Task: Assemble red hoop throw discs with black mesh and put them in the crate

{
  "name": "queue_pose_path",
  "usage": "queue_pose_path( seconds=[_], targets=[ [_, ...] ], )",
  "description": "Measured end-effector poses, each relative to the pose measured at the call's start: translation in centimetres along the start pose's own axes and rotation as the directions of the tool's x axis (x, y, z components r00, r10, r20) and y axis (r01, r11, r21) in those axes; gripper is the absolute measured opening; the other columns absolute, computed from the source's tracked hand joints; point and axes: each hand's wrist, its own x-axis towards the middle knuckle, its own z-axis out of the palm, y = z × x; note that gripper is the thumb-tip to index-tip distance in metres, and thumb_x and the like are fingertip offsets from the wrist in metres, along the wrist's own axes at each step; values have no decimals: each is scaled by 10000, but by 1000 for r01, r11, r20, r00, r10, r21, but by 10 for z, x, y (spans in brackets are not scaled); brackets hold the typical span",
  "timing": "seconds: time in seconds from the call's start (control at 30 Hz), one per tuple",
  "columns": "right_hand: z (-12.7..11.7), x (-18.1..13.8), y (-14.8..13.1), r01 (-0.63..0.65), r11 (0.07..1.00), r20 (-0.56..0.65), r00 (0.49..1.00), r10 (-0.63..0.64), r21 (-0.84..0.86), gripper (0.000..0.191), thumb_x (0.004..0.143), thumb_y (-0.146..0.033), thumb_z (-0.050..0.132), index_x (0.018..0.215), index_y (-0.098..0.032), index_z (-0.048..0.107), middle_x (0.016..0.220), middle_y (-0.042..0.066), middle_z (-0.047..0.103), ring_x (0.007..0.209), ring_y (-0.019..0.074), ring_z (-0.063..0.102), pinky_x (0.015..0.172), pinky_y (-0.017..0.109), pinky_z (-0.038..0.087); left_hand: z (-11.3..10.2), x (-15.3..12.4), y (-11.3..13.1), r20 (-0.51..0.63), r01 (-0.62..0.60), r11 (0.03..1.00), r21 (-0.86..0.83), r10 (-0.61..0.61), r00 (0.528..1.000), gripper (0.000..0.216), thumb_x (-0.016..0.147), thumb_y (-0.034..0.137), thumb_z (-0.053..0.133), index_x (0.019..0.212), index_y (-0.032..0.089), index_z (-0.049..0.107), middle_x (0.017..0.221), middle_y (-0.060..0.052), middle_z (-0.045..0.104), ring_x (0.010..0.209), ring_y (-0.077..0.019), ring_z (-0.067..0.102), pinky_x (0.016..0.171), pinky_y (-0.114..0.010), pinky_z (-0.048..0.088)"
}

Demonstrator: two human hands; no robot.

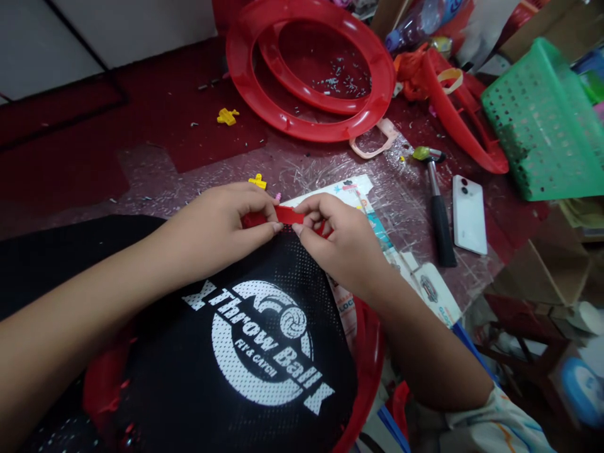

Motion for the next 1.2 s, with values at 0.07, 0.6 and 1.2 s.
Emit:
queue_pose_path(
  seconds=[0.07, 0.6, 1.2],
  targets=[
    [2, 1, 1, 5, 1000, 4, 1000, -5, 2, 170, 800, -108, 531, 942, -165, 605, 685, -40, 549, 618, 96, 473, 631, 241, 375, 1, 1, 1, 1, 13, 1000, 9, -13, 1000, 255, 807, 412, 499, 697, 213, 615, 818, -32, 630, 789, -202, 576, 708, -344, 431],
    [4, 2, 4, -10, 1000, 47, 999, 10, 3, 170, 790, -111, 523, 933, -165, 597, 696, -26, 556, 647, 111, 499, 646, 255, 382, 4, 5, 0, 9, 57, 998, 18, -57, 998, 261, 768, 411, 493, 669, 194, 599, 811, -39, 609, 806, -194, 561, 724, -333, 414],
    [-24, -11, -28, 86, 935, 233, 972, -3, -345, 302, 894, -265, 564, 611, -167, 604, 581, -16, 535, 541, 98, 411, 564, 261, 281, -21, 1, -20, 106, 263, 959, 110, -274, 956, 292, 774, 473, 511, 832, 243, 682, 801, 0, 669, 710, -197, 600, 588, -309, 426]
  ],
)
